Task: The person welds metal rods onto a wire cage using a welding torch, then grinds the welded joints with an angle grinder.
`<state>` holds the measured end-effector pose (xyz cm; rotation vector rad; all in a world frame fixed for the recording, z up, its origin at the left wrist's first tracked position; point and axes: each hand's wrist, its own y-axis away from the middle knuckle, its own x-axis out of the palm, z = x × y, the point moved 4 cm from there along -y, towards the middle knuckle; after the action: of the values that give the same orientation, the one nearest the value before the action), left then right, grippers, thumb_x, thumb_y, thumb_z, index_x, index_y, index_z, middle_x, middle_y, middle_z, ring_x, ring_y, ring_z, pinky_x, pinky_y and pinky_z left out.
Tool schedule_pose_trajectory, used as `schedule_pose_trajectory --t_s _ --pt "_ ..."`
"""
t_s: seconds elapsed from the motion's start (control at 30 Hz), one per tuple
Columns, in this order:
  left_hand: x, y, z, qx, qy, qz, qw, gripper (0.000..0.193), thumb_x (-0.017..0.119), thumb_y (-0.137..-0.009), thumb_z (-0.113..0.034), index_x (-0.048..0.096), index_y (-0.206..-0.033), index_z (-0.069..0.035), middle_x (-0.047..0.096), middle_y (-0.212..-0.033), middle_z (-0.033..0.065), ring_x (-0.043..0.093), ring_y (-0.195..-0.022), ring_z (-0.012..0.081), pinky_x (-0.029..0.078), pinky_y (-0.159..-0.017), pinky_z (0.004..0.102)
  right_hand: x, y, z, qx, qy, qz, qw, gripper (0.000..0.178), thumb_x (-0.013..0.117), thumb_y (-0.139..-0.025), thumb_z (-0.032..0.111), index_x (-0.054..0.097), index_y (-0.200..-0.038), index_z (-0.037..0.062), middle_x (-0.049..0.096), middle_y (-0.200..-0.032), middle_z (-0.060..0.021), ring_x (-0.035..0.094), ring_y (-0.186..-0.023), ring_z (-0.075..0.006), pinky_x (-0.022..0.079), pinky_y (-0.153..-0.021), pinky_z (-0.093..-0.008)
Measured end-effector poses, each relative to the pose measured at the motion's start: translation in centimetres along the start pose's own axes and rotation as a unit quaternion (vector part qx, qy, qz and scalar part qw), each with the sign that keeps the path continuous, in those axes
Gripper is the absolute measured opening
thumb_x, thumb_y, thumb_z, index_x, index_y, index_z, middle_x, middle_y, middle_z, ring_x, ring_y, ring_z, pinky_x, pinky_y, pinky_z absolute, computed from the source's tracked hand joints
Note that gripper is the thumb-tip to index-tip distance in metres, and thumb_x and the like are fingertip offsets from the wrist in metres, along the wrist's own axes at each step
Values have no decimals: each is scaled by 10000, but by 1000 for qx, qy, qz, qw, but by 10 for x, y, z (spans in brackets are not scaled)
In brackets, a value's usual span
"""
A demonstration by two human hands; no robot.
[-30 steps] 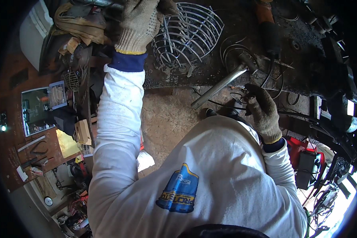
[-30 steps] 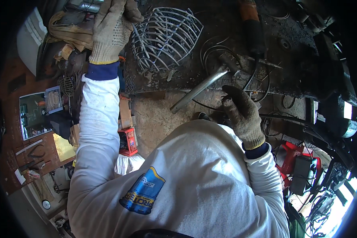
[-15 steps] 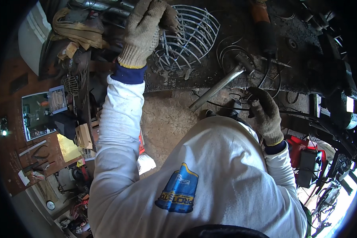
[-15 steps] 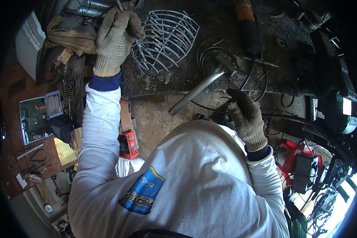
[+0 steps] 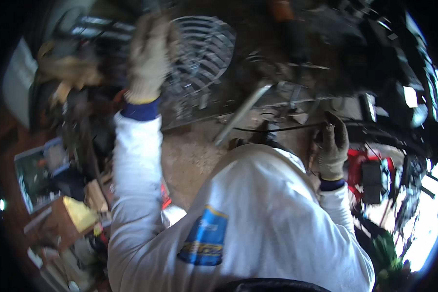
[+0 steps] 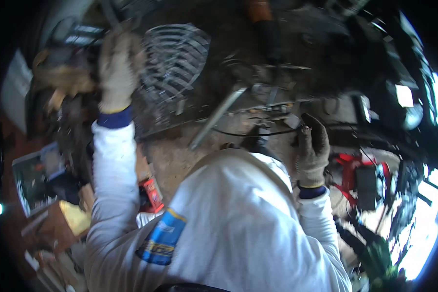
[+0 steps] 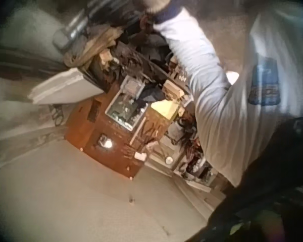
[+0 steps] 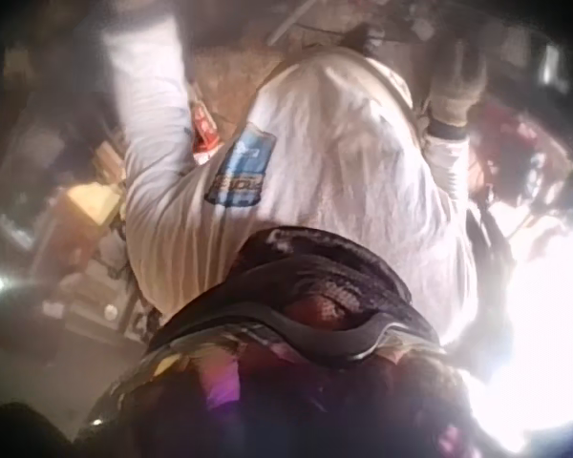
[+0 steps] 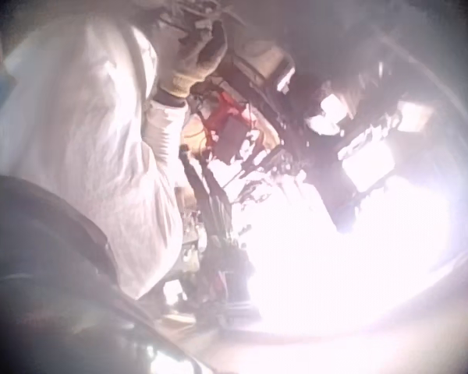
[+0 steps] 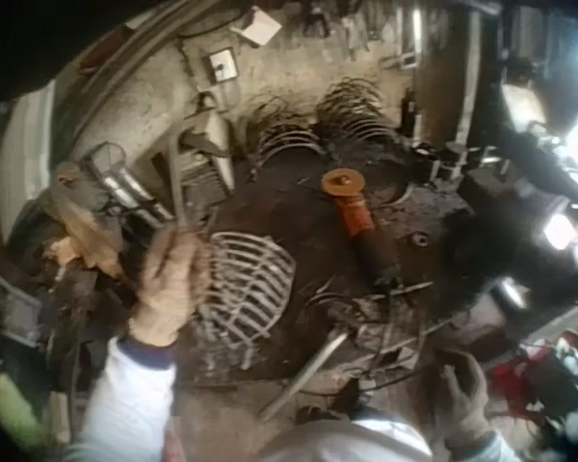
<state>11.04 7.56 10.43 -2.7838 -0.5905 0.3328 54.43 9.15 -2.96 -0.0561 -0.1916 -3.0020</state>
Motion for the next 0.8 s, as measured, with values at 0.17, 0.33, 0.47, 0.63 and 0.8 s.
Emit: schedule_pose_trajectory --t_s 0.17,0.33,0.47,0.63,0.8 --pt "-10 18 -11 410 -531 -32 741 306 537 -1024 -146 562 -1301 -17 629 -1107 132 613 -960 244 514 -844 388 -68 6 -7 -131 103 -269 949 295 635 -1002 157 586 -1255 13 641 -1163 -80 607 -1013 -161 508 -902 -303" --pt "-45 9 46 0 195 95 976 320 581 -1001 -125 539 -1307 -41 559 -930 91 516 -763 161 442 -652 280 -109 -7 -7 -118 35 -423 898 520 727 -940 246 498 -1329 -13 628 -1191 -126 607 -1076 -220 480 -973 -337" --pt "-39 13 33 -59 59 -116 990 320 552 -1034 -194 536 -1306 -25 525 -833 55 480 -718 132 428 -630 270 -112 -40 10 -67 181 -463 865 617 755 -898 311 498 -1344 -29 605 -1233 -181 582 -1158 -279 461 -1010 -359" --pt "-11 11 5 13 -48 -51 997 240 570 -1018 -143 578 -1226 -24 566 -854 65 536 -687 136 465 -611 284 -164 -92 -22 -51 47 -406 911 592 785 -853 385 609 -1253 -15 671 -1189 -197 645 -1076 -316 510 -932 -435" --pt "-6 1 11 35 130 13 991 177 574 -1035 -172 592 -1168 -57 551 -793 25 497 -579 90 412 -499 241 -216 -137 -56 7 207 -482 851 752 786 -816 542 625 -1225 -68 688 -1164 -232 675 -1005 -336 529 -902 -446"
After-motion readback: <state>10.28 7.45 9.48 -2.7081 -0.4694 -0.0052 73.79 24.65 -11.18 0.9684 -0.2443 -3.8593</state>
